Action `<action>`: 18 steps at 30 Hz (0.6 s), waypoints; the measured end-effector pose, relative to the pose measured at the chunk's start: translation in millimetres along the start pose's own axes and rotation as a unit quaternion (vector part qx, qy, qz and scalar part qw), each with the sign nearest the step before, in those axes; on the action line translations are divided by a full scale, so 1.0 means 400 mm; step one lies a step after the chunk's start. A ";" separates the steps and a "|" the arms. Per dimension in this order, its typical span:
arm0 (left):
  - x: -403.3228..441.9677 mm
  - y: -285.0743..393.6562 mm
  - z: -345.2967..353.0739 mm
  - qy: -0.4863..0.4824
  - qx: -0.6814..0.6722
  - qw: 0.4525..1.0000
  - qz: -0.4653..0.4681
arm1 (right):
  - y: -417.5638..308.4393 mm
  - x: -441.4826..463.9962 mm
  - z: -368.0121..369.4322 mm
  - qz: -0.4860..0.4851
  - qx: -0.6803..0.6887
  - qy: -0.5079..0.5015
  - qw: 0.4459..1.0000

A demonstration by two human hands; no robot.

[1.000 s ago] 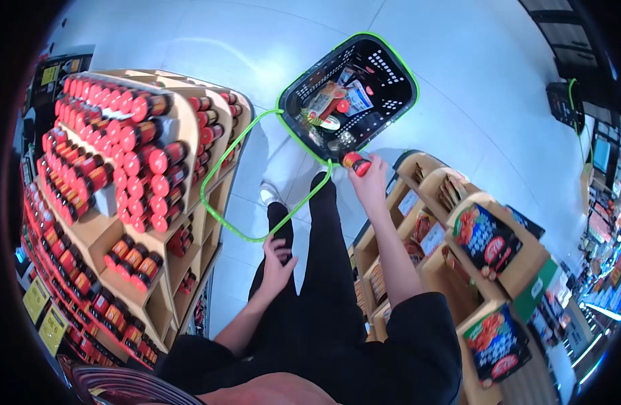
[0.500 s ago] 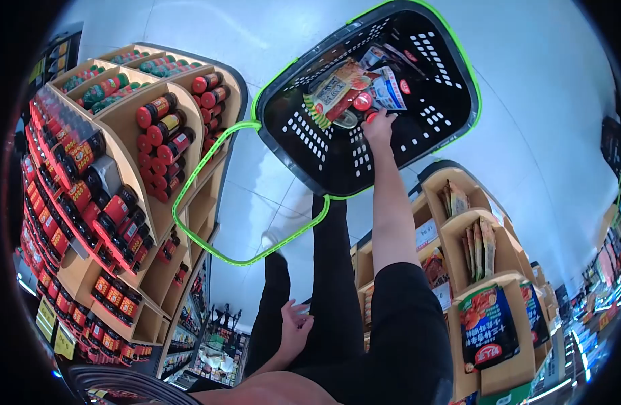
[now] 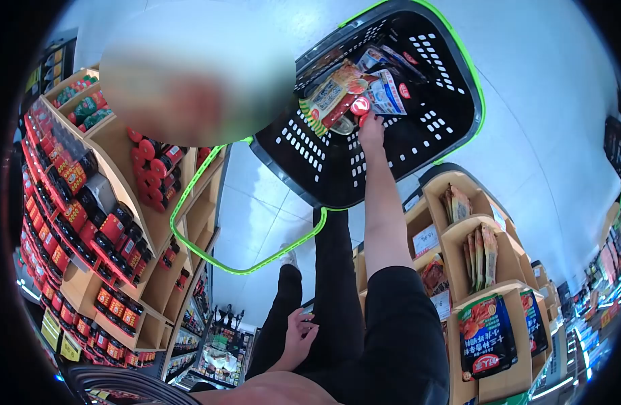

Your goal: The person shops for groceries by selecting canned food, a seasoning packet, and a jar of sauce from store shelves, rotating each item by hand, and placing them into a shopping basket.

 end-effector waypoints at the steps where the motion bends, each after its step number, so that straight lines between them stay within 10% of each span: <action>1: -0.001 -0.003 -0.004 -0.006 -0.003 1.000 0.007 | -0.004 -0.018 -0.024 -0.009 -0.008 0.028 1.000; 18: -0.133 0.076 -0.308 -0.133 0.073 0.929 0.337 | -0.252 -1.151 -0.811 -0.140 0.194 0.349 0.906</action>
Point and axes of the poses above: each hand's wrist, its own x-axis towards the middle knuckle, its own z-axis out of the palm, y = z × x, the point moved 7 cm from there along x, towards the middle knuckle, and after that the axes turned 7 degrees about y, right-handed, at the moved point
